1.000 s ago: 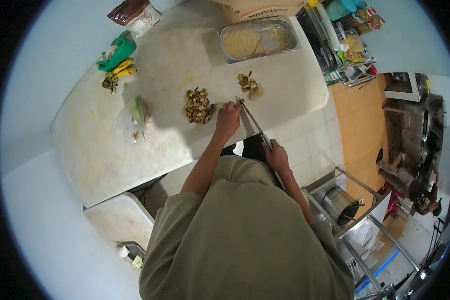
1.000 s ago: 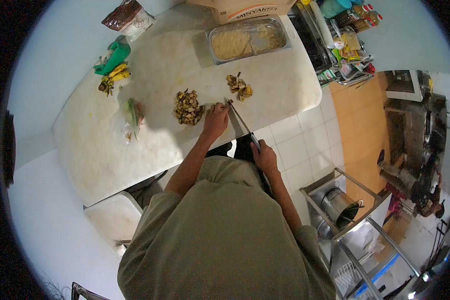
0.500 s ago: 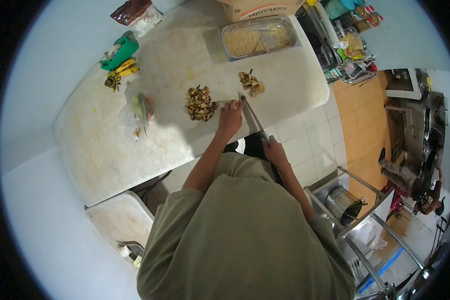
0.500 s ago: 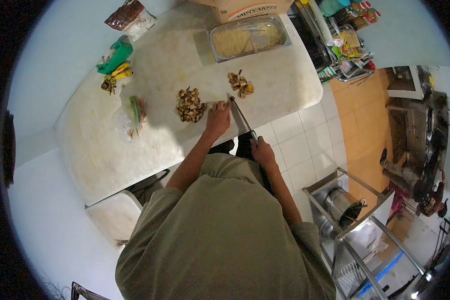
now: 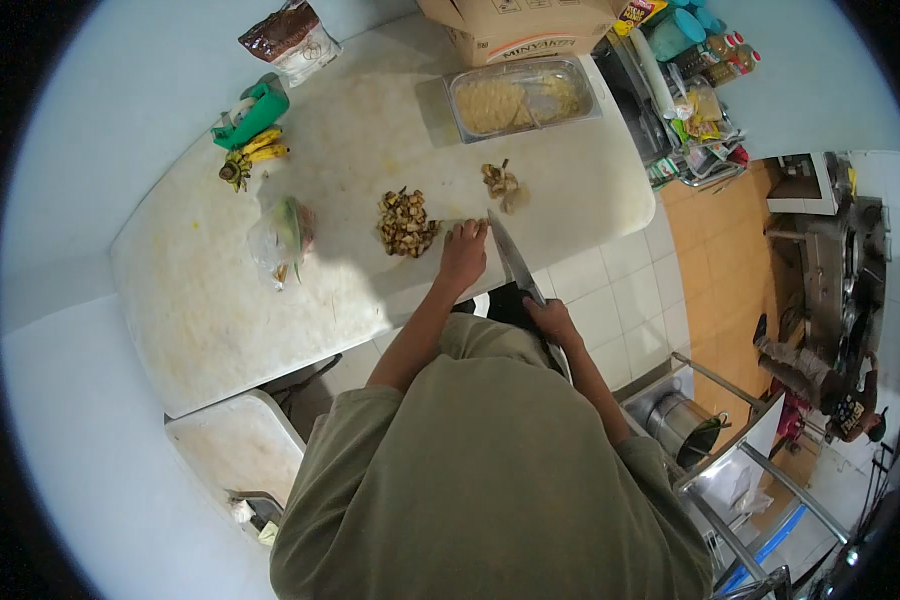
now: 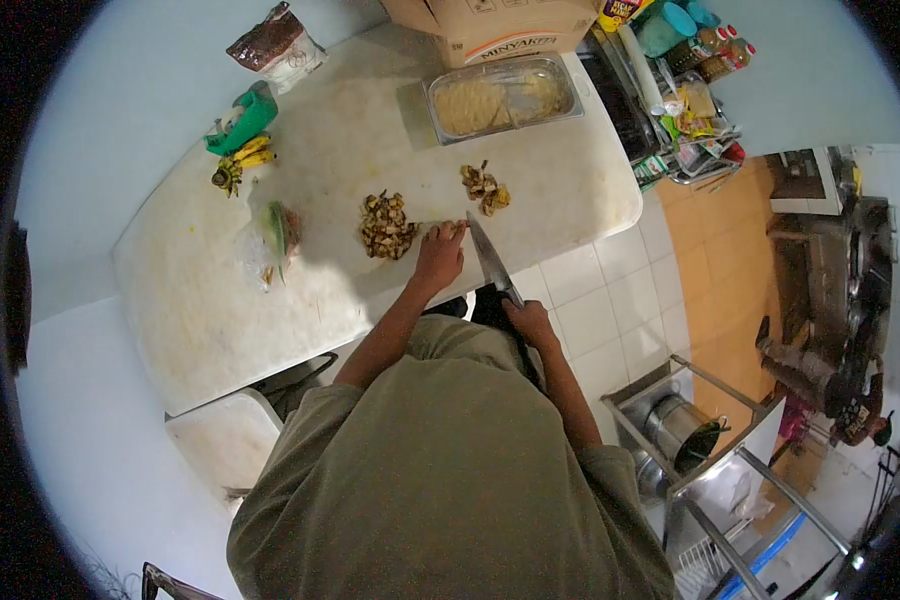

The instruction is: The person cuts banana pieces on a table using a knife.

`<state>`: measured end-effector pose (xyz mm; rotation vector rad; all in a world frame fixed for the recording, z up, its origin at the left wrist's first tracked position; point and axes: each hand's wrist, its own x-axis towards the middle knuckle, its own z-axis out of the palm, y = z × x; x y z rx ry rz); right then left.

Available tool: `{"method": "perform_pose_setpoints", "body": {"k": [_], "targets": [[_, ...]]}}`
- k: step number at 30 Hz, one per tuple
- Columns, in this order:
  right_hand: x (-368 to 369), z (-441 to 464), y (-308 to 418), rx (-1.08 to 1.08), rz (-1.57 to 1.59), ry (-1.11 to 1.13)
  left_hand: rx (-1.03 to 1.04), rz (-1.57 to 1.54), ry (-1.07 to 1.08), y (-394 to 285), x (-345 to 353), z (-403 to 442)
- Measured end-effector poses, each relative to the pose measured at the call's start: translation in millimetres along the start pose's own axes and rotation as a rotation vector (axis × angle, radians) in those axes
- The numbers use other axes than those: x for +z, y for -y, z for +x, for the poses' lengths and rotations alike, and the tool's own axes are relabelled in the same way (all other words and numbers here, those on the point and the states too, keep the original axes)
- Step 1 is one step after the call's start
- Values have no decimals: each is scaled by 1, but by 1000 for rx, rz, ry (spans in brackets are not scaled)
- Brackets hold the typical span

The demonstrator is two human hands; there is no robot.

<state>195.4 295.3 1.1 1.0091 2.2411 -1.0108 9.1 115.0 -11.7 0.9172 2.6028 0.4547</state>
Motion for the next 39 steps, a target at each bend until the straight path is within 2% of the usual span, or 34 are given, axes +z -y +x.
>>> {"method": "perform_pose_setpoints", "body": {"k": [3,7,12,18,21,30,34,37,39], "targets": [[-7,4,-2,126,30,133,-2,-5,19,1,-2,2],[-8,10,-10,153,93,201,7,29,-79,1,3,0],[-9,13,-12,204,127,247,-11,-7,-65,1,1,3],[-21,6,1,171,42,277,-64,-56,-68,-1,-3,13],[-6,16,-17,81,44,168,-77,-26,-81,-3,-5,16],[-21,12,0,132,118,293,-110,-25,-98,-5,-4,26],[-12,7,-6,3,209,163,-93,-25,-112,-5,-7,28],[-29,-11,6,26,256,173,-110,-89,-93,-4,-14,36],[-45,-17,20,50,266,210,-50,-10,38,-5,0,36]]}}
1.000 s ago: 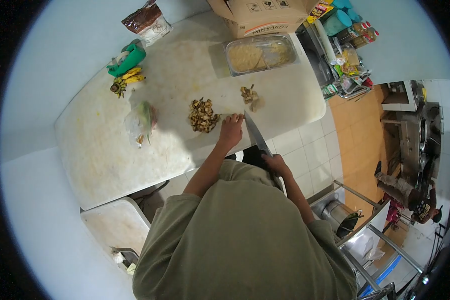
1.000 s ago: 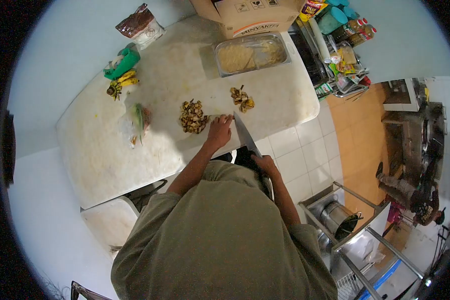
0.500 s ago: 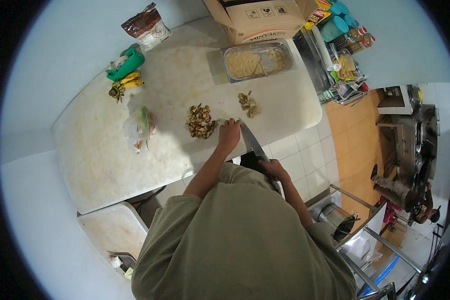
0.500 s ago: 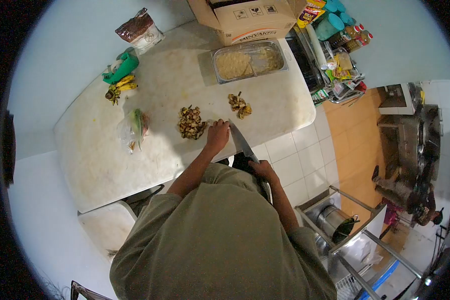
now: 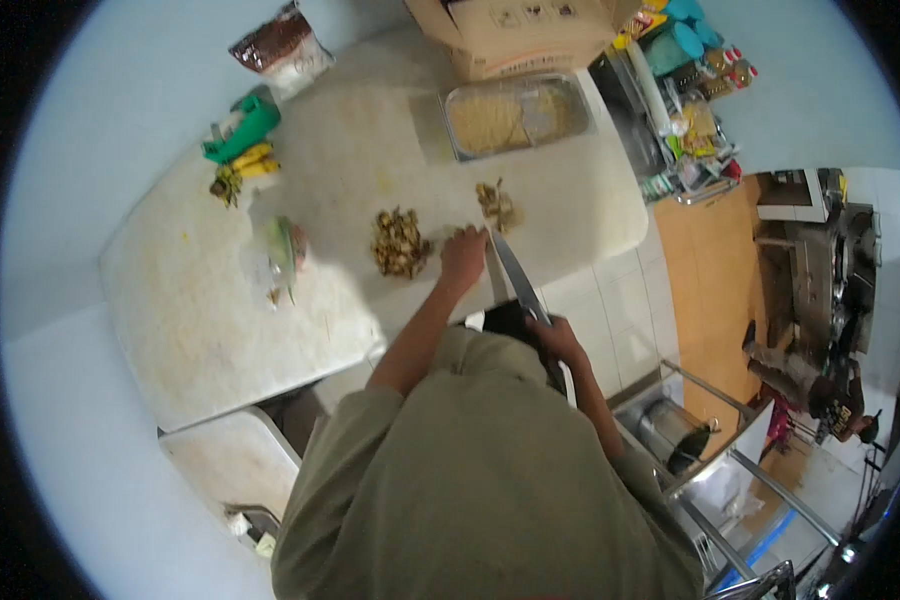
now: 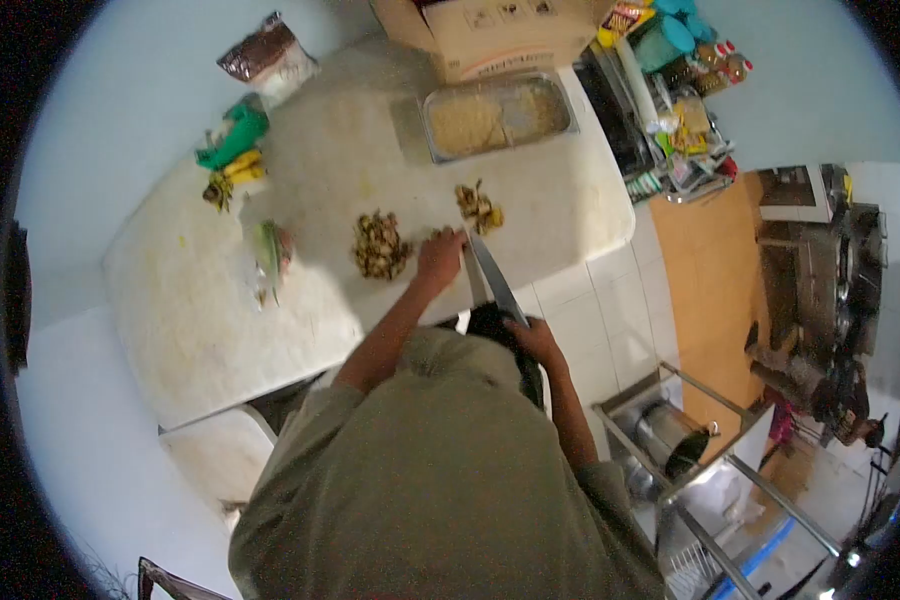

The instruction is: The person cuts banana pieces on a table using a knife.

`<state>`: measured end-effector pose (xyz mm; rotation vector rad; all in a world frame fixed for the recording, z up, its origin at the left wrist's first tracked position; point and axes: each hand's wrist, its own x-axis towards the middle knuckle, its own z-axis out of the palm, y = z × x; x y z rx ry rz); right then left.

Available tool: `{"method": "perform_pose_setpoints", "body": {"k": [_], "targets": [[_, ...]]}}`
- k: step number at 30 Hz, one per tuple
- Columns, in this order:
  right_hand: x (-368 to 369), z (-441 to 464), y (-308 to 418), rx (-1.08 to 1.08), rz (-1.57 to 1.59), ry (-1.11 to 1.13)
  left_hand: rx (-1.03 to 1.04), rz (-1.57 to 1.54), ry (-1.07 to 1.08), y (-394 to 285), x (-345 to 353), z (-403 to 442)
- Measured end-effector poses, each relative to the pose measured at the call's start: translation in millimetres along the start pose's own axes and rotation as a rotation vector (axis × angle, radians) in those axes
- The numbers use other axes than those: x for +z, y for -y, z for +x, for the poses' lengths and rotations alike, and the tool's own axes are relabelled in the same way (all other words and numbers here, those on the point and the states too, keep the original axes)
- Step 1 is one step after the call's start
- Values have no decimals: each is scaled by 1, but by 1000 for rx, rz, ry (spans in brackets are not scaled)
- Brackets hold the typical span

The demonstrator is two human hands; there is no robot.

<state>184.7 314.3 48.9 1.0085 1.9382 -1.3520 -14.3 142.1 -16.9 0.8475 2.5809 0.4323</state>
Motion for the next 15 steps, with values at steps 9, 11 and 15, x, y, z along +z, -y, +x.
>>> {"method": "perform_pose_setpoints", "body": {"k": [9,11,15], "targets": [[-3,-8,-15,-91,-55,-122,-1,-353,-85,20,-21,16],[4,-10,-10,-161,-91,-179,-15,-419,-131,22,-21,12],[16,-12,-9,-212,-158,-225,141,-271,-170,32,6,-8]]}}
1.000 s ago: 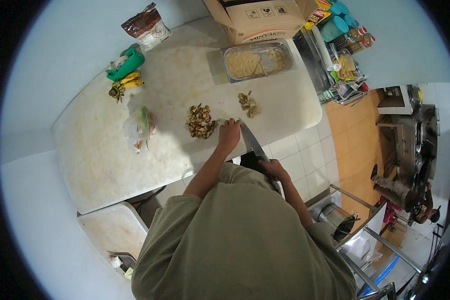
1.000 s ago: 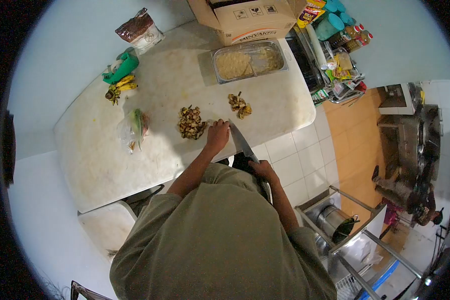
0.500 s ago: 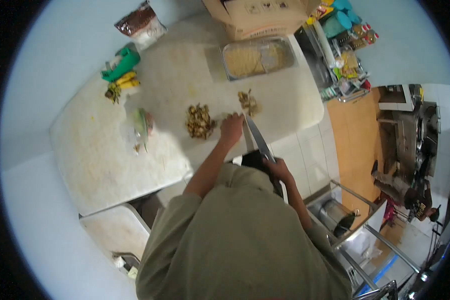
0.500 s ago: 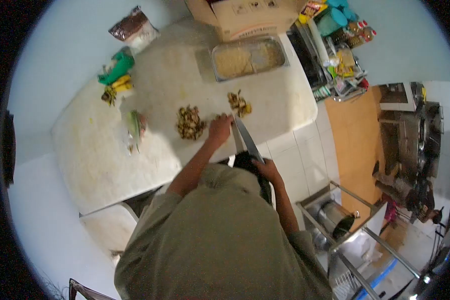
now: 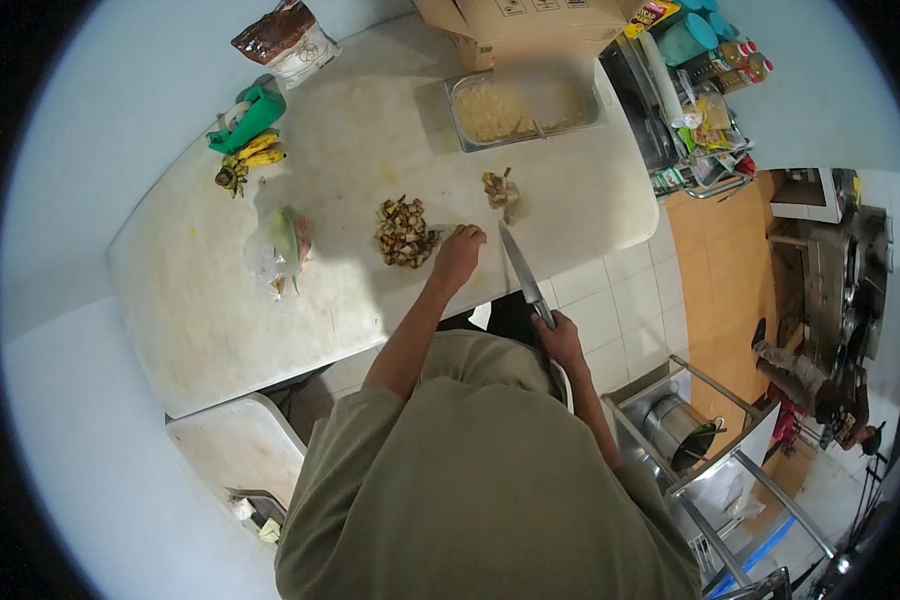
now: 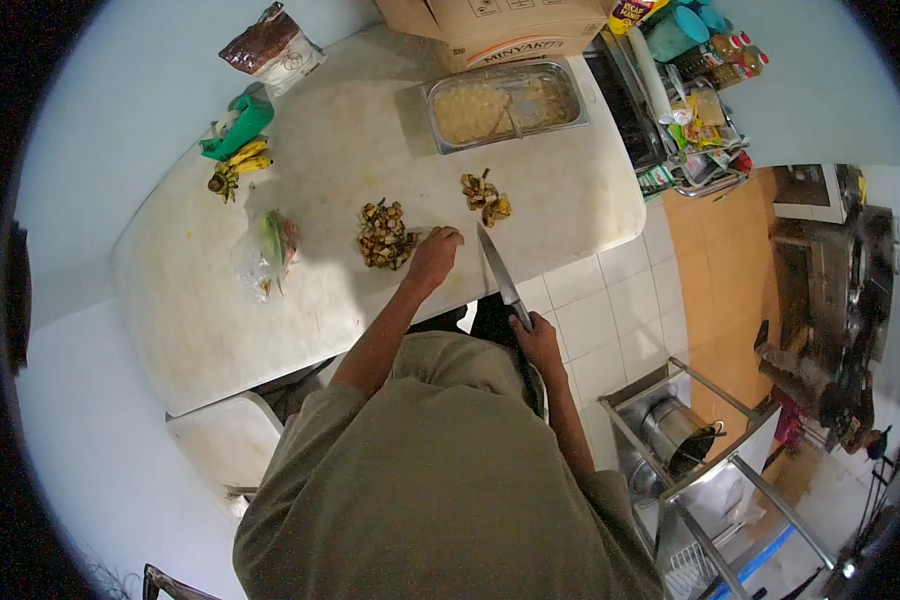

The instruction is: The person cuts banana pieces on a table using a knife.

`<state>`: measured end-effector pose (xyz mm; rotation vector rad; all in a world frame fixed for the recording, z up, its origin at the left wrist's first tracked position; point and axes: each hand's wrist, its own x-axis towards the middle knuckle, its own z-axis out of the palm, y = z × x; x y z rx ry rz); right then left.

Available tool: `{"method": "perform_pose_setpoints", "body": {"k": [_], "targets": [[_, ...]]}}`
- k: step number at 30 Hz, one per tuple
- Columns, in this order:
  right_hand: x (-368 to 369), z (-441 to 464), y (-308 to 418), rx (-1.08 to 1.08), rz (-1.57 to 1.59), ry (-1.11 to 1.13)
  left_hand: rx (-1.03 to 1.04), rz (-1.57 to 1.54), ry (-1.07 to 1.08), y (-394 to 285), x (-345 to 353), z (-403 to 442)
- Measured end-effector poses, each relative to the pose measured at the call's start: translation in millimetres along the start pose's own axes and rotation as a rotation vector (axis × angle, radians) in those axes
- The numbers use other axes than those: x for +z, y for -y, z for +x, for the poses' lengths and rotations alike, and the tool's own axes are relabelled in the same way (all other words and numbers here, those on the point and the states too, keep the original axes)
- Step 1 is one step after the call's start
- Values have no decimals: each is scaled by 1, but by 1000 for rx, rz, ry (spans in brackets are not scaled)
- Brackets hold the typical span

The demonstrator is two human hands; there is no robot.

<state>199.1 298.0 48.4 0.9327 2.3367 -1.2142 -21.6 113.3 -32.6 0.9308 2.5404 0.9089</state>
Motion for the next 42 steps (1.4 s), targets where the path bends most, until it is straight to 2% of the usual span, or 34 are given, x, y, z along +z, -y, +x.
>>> {"method": "perform_pose_setpoints", "body": {"k": [2,8,11,17,20,23,26,31,32,35,42], "targets": [[4,-4,-1,-2,-35,-6,74,10,-76,5,9,-12],[5,-15,-1,-24,-24,-34,-6,-87,-24,-12,-14,-24],[8,-21,-9,-26,-55,-35,31,-39,-98,-9,-6,-23],[6,-35,-2,-27,-86,-26,-164,72,-12,-16,-2,-7],[2,-42,9,19,-73,23,-220,-95,9,-13,0,-3],[4,-47,20,-20,-64,1,-145,-125,-54,-8,-6,-10],[5,-48,24,-55,-32,-25,2,46,-4,2,-14,-15],[-1,-48,41,44,-33,26,-73,38,61,-8,-14,-8],[0,-45,41,41,-25,15,-101,45,69,-12,-15,-5],[2,-44,39,25,-25,-11,-16,28,1,-6,1,-4],[-2,-38,39,-49,-67,-16,-122,18,-63,-10,6,5]]}}
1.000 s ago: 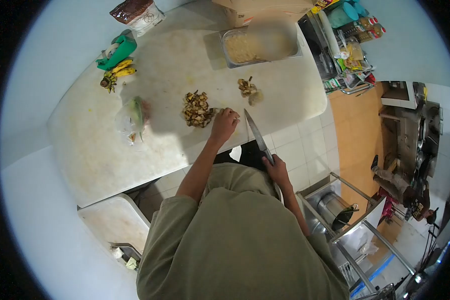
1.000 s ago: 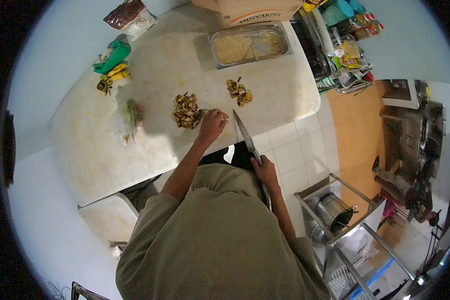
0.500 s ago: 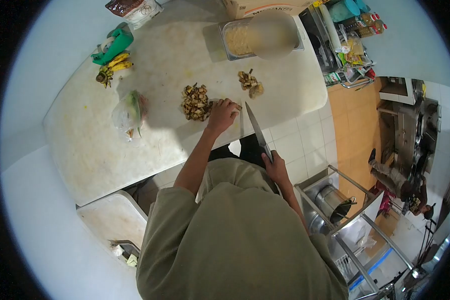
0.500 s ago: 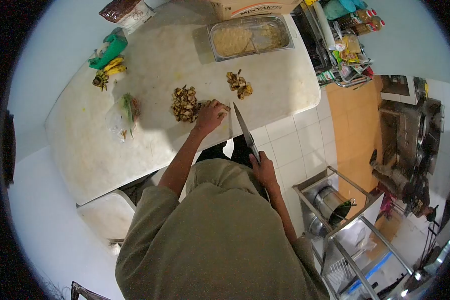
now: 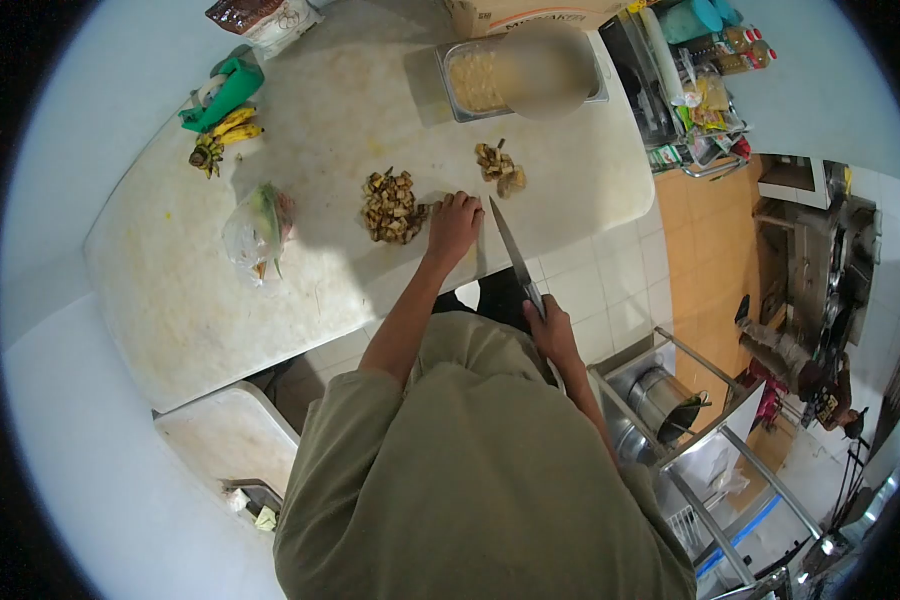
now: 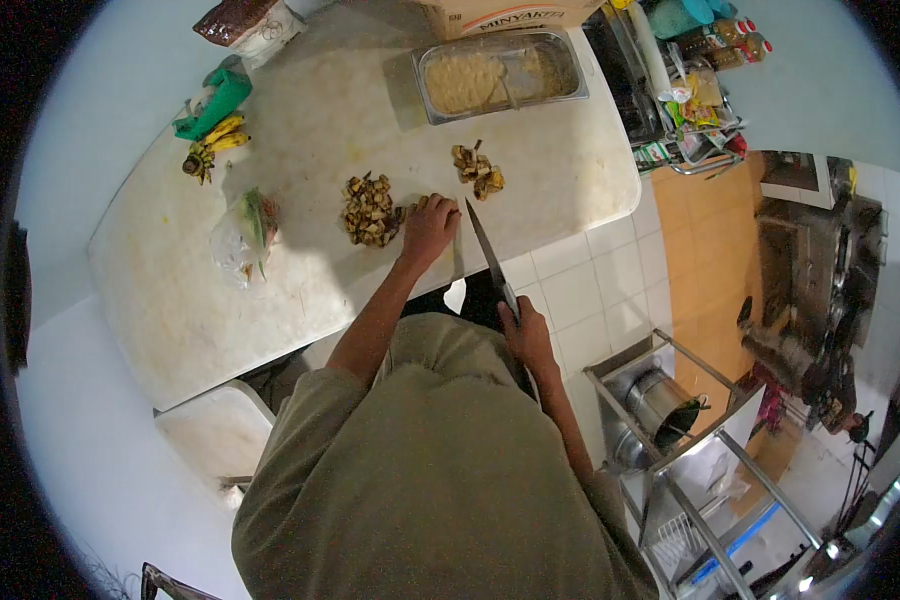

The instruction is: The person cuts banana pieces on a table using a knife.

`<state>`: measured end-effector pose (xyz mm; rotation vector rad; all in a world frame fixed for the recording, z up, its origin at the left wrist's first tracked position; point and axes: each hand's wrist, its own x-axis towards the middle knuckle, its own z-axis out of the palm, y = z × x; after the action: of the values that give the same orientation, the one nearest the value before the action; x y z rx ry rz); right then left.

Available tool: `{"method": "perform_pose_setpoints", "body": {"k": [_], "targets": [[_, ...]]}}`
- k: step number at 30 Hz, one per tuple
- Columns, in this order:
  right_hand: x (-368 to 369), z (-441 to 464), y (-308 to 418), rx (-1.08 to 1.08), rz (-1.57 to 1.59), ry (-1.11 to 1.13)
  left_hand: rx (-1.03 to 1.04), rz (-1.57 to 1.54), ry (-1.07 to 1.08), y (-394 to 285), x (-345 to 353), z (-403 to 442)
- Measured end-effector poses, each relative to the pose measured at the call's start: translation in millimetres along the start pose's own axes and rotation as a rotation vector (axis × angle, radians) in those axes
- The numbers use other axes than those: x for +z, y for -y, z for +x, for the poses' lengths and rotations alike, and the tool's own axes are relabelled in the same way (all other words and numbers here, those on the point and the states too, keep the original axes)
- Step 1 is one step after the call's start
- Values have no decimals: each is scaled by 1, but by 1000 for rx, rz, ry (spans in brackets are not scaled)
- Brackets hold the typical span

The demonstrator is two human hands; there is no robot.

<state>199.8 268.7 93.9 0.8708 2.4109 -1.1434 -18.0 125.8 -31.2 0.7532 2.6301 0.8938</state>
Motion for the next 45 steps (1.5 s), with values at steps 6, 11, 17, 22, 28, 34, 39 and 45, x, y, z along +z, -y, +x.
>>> {"method": "perform_pose_setpoints", "body": {"k": [6,11,17,22,28,34,39,45], "targets": [[3,2,5,27,0,-8,19,-107,-52,8,0,-6],[7,6,4,68,-53,57,35,-148,-53,18,-4,-9],[12,2,5,55,-42,54,64,-133,4,21,-2,-14],[17,4,-2,23,-73,74,103,-127,-156,11,-3,-12],[41,10,-5,17,-247,58,89,-115,-161,9,-5,-13],[55,13,-9,93,-369,47,64,-71,-104,13,-1,-12],[54,15,-16,95,-356,2,115,-40,-160,15,2,-12],[47,11,-22,111,-345,21,81,-51,-105,11,-4,-13]]}}
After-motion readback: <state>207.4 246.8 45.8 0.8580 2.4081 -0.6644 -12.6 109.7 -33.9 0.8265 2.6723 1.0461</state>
